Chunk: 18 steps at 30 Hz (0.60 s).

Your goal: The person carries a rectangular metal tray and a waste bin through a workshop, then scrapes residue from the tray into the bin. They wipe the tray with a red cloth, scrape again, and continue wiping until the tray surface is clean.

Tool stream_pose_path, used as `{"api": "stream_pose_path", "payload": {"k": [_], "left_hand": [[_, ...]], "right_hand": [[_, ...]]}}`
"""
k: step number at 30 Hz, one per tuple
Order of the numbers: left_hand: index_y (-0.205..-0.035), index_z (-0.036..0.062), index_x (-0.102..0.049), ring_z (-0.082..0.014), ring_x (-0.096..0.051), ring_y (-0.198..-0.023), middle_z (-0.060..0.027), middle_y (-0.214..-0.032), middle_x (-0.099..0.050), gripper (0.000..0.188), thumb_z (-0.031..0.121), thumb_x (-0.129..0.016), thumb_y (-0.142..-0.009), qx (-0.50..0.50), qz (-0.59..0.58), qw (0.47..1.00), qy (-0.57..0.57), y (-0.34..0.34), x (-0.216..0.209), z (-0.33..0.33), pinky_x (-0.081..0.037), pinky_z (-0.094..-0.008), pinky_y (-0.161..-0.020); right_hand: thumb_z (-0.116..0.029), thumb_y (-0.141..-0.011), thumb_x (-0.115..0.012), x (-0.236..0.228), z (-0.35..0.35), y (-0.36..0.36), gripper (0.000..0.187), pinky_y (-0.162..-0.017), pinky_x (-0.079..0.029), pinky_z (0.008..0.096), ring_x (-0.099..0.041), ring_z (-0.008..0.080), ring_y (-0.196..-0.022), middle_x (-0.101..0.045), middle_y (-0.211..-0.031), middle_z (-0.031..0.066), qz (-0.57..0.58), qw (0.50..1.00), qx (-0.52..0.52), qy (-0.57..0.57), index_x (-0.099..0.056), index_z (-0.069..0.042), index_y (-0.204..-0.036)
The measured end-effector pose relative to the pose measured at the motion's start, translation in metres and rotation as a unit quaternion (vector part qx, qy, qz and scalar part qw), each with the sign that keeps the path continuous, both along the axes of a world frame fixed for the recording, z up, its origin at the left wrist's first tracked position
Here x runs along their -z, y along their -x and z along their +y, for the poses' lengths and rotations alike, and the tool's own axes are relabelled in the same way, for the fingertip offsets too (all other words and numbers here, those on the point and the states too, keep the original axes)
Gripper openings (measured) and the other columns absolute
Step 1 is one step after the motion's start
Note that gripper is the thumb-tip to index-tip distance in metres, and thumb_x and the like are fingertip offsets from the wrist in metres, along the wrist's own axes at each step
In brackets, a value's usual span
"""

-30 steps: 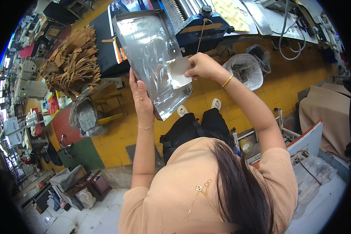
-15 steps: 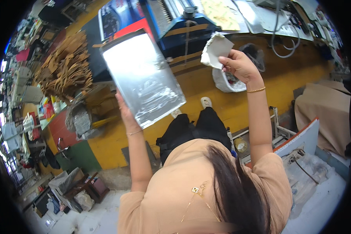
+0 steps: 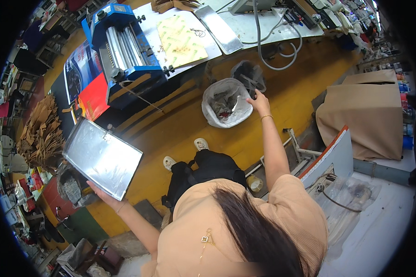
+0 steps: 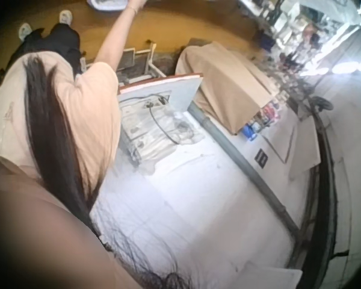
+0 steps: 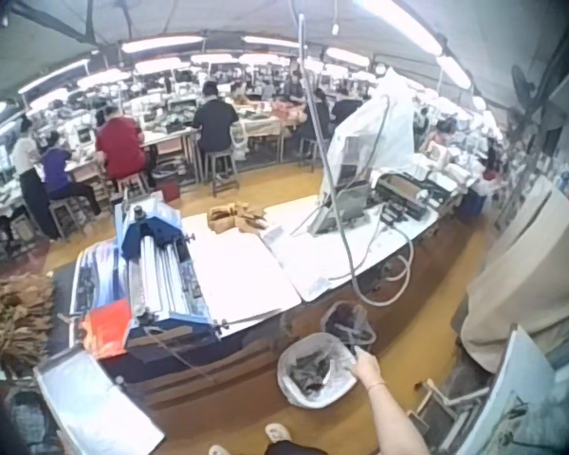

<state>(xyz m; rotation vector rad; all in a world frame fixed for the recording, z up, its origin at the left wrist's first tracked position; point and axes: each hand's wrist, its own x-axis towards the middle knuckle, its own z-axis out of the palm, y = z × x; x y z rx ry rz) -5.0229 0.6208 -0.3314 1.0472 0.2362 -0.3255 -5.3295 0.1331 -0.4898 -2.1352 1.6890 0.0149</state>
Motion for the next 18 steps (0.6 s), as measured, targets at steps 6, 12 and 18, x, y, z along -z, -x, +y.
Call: {"api": "stream_pose_path", "payload": {"k": [6, 12, 18], "left_hand": [[-0.147, 0.0034, -0.028, -0.0323, -0.044, -0.130, -0.0153, -0.147, -0.037, 0.065, 0.049, -0.034, -0.101, -0.046, -0.066, 0.994, -0.067, 0.023, -0.011, -0.016, -0.040, -0.0451, -0.106], [-0.146, 0.0028, -0.029, -0.0316, -0.046, -0.128, -0.0158, -0.147, -0.037, 0.063, 0.047, -0.033, -0.101, -0.129, -0.075, 0.985, -0.084, 0.036, -0.027, -0.010, -0.043, -0.0452, -0.104], [-0.145, 0.0015, -0.032, -0.0319, -0.046, -0.128, -0.0166, -0.144, -0.041, 0.063, 0.046, -0.034, -0.101, -0.127, -0.077, 0.988, 0.034, 0.043, -0.028, 0.021, -0.042, -0.0460, -0.104]], "right_hand": [[-0.043, -0.099, -0.047, -0.092, -0.022, -0.035, 0.041, -0.077, -0.050, 0.0336, -0.062, 0.0201, -0.097, -0.065, -0.106, 0.0081, -0.639, 0.587, 0.101, -0.487, -0.060, -0.008, -0.118], [-0.043, -0.102, -0.038, -0.162, 0.015, -0.122, 0.045, -0.059, -0.038, 0.0245, -0.042, 0.0125, -0.068, -0.045, -0.080, 0.0035, -0.707, 0.254, -0.043, -0.659, -0.060, -0.005, -0.108], [-0.043, -0.102, -0.039, -0.191, 0.075, -0.205, 0.045, -0.060, -0.037, 0.0262, -0.041, 0.0139, -0.068, -0.048, -0.080, 0.0048, -0.640, 0.175, -0.073, -0.744, -0.063, -0.005, -0.107]]}}
